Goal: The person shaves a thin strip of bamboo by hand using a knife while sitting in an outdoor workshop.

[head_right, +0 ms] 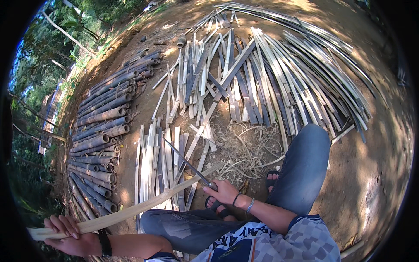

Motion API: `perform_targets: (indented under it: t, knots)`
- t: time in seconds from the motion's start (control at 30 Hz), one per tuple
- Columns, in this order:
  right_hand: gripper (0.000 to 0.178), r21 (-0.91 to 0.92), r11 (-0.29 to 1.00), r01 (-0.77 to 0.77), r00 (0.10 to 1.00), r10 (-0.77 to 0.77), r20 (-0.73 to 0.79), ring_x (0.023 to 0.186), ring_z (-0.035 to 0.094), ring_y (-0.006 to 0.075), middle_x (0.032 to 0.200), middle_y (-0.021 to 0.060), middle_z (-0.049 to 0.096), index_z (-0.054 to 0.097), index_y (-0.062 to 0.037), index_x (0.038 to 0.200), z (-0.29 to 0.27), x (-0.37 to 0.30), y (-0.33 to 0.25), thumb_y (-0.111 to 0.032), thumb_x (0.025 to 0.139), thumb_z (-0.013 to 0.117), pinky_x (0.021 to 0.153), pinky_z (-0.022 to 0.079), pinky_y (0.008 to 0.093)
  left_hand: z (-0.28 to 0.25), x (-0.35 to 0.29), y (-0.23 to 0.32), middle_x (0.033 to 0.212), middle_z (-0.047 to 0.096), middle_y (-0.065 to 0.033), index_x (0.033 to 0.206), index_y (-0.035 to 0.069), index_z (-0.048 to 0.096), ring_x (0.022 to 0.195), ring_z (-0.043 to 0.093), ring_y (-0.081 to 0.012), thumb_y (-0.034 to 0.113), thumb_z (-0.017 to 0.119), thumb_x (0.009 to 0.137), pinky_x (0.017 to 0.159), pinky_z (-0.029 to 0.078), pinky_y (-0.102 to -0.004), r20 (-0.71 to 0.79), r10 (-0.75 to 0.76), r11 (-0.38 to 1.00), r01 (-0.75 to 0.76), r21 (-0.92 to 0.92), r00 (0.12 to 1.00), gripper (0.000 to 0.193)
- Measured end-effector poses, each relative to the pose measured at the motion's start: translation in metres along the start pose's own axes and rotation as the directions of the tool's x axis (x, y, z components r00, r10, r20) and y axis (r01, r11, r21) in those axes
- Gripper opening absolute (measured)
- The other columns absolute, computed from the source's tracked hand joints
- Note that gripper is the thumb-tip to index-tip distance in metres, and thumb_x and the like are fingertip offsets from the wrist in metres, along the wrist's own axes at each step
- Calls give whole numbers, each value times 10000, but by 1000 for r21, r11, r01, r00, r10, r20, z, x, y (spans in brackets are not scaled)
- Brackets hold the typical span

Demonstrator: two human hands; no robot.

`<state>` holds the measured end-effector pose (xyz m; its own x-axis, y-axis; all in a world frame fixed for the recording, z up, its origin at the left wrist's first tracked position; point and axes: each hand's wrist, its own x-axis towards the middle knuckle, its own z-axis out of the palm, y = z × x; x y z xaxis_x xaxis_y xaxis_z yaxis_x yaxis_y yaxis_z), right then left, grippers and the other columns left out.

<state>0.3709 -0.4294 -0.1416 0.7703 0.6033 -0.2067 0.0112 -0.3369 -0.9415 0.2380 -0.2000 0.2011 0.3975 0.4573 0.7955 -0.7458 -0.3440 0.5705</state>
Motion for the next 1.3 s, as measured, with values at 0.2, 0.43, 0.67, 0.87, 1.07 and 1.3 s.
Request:
perform_targets:
  t: [0.2,0.43,0.67,0.87,1.07,1.3]
  knots:
    - [467,40,999,1,994,3,-111,649,656,330,668,179,644,640,20,831,-5,2,-1,-445,856,619,626,506,397,5,15,-26,596,314,-8,793,94,342,402,279,-58,460,302,1008,317,252,-170,-25,-5,998,4,-58,1000,426]
    - [471,34,998,-56,993,60,-99,591,617,327,620,185,602,618,29,814,-15,6,3,-441,825,661,602,483,406,19,13,-25,581,304,-1,765,106,330,394,269,-61,479,253,1008,322,237,-176,-83,40,999,-39,2,996,451]
    - [447,63,998,-22,984,32,-173,570,621,266,601,146,606,612,14,794,-7,1,17,-427,818,684,574,478,385,29,16,-41,554,302,-4,746,112,324,370,277,-72,548,226,986,327,269,-182,-98,47,998,-52,-45,994,508]
    - [441,79,996,-38,973,55,-226,511,575,231,563,122,579,600,18,772,-23,5,18,-411,816,694,532,458,367,65,12,-74,548,317,-6,763,108,334,365,299,-80,579,275,973,340,270,-187,-223,21,998,-33,-49,975,519]
    - [429,55,998,33,977,-21,-212,469,531,256,534,129,545,589,29,764,-37,5,-3,-385,843,666,507,438,370,49,8,-81,551,332,-7,771,112,340,362,326,-91,588,272,968,337,301,-198,-107,59,980,-78,-185,993,520]
    - [385,158,965,207,975,-216,45,543,656,245,561,127,609,579,45,904,-37,-17,-59,-339,922,579,524,502,325,59,-6,-108,515,316,8,775,129,336,339,344,-87,624,273,950,332,344,-197,-5,-32,965,30,-261,999,529]
